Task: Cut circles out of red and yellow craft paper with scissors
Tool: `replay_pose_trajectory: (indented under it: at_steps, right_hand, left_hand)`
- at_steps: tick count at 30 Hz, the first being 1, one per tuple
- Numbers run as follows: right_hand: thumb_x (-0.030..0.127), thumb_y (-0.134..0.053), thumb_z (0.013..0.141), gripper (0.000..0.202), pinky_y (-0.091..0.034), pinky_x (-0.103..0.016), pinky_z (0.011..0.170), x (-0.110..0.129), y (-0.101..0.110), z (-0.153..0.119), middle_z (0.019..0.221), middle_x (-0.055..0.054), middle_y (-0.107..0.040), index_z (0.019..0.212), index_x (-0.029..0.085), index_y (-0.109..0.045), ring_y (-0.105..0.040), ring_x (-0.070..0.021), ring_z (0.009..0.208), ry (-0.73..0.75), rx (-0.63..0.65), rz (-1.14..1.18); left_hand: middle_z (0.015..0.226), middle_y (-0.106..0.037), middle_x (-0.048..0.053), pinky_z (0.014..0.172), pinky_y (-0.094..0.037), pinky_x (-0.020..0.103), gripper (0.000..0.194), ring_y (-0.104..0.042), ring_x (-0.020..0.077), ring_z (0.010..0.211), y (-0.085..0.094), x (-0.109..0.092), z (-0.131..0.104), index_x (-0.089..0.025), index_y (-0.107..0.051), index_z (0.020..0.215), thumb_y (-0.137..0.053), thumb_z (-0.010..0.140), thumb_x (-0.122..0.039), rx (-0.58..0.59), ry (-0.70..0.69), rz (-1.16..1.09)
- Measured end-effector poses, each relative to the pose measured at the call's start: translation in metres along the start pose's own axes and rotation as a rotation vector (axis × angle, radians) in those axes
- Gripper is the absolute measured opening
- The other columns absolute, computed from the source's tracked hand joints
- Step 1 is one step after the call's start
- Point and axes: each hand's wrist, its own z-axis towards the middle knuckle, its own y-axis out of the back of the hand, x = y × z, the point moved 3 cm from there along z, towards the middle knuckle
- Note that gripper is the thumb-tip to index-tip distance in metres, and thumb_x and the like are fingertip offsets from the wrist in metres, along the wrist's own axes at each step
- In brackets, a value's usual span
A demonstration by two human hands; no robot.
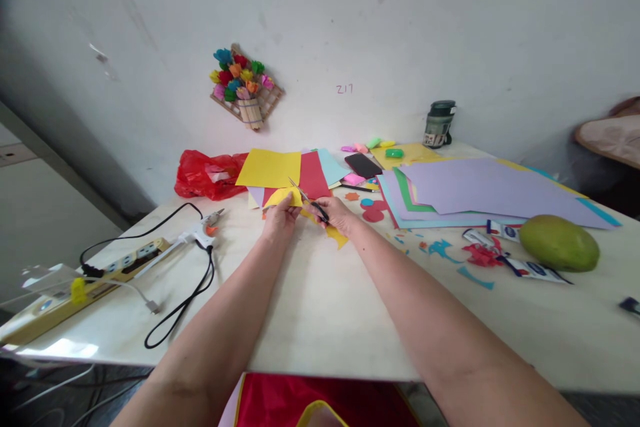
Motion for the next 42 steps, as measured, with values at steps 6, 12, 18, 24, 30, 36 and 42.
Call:
replay_pose_trajectory:
  at_steps: [6, 12, 18, 24, 30, 36, 42]
  right_hand:
    - [0.032, -0.077, 0.064, 0.029, -0.029, -0.018, 0.033, 0.001, -0.001, 0.000, 0.048, 0.004, -0.050, 0.061, 0.015, -0.054, -0.039, -0.0048, 0.037, -0.001, -0.007, -0.007]
    - [0.033, -0.078, 0.063, 0.030, -0.030, -0.018, 0.033, 0.005, -0.004, -0.003, 0.047, 0.004, -0.050, 0.059, 0.015, -0.055, -0.038, -0.0049, 0.037, 0.002, -0.030, -0.016]
    - [0.030, -0.079, 0.061, 0.028, -0.029, -0.019, 0.032, 0.011, -0.007, -0.006, 0.045, 0.004, -0.049, 0.057, 0.016, -0.055, -0.038, -0.0056, 0.036, -0.019, -0.049, -0.024]
    - [0.030, -0.078, 0.062, 0.028, -0.028, -0.019, 0.032, 0.011, -0.006, -0.007, 0.045, 0.003, -0.049, 0.056, 0.016, -0.054, -0.038, -0.0058, 0.036, -0.032, -0.046, -0.024]
    - [0.034, -0.077, 0.062, 0.031, -0.026, -0.018, 0.032, 0.002, 0.000, -0.003, 0.047, 0.004, -0.052, 0.059, 0.016, -0.052, -0.039, -0.0048, 0.034, -0.028, -0.002, -0.046]
    - [0.035, -0.076, 0.065, 0.031, -0.028, -0.017, 0.033, -0.001, 0.002, -0.001, 0.049, 0.003, -0.054, 0.062, 0.016, -0.052, -0.042, -0.0044, 0.034, -0.047, 0.018, -0.023]
    - [0.037, -0.076, 0.067, 0.031, -0.030, -0.017, 0.033, -0.001, 0.002, -0.001, 0.050, 0.003, -0.054, 0.063, 0.016, -0.053, -0.043, -0.0054, 0.036, -0.046, 0.025, 0.001]
  left_hand:
    - [0.069, -0.064, 0.003, 0.063, -0.050, 0.024, 0.015, -0.061, 0.0131, 0.063, 0.001, 0.000, 0.001, -0.016, -0.061, 0.075, -0.075, 0.070, -0.020, 0.027, -0.013, 0.014]
    - [0.067, -0.063, 0.002, 0.063, -0.049, 0.026, 0.013, -0.061, 0.0143, 0.063, 0.002, 0.000, 0.002, -0.018, -0.061, 0.077, -0.073, 0.071, -0.020, 0.011, -0.023, 0.026]
    - [0.072, -0.065, 0.003, 0.067, -0.051, 0.027, 0.017, -0.063, 0.0152, 0.066, 0.001, -0.001, 0.001, -0.017, -0.061, 0.077, -0.075, 0.068, -0.022, 0.026, -0.029, 0.013]
    - [0.074, -0.066, 0.005, 0.064, -0.050, 0.027, 0.018, -0.063, 0.0154, 0.065, 0.005, 0.001, 0.006, -0.017, -0.060, 0.074, -0.076, 0.067, -0.023, -0.009, -0.017, 0.021]
    - [0.075, -0.067, 0.005, 0.066, -0.050, 0.028, 0.019, -0.064, 0.0161, 0.068, 0.004, 0.000, 0.006, -0.017, -0.061, 0.076, -0.076, 0.066, -0.023, 0.010, -0.022, 0.018]
    - [0.074, -0.067, 0.005, 0.065, -0.050, 0.028, 0.011, -0.064, 0.0165, 0.066, 0.003, -0.001, 0.004, -0.016, -0.063, 0.076, -0.071, 0.070, -0.020, 0.036, -0.023, 0.028]
    - [0.078, -0.068, 0.004, 0.071, -0.051, 0.028, 0.012, -0.065, 0.0154, 0.069, 0.001, -0.001, 0.001, -0.016, -0.063, 0.082, -0.069, 0.073, -0.020, 0.049, -0.022, 0.037]
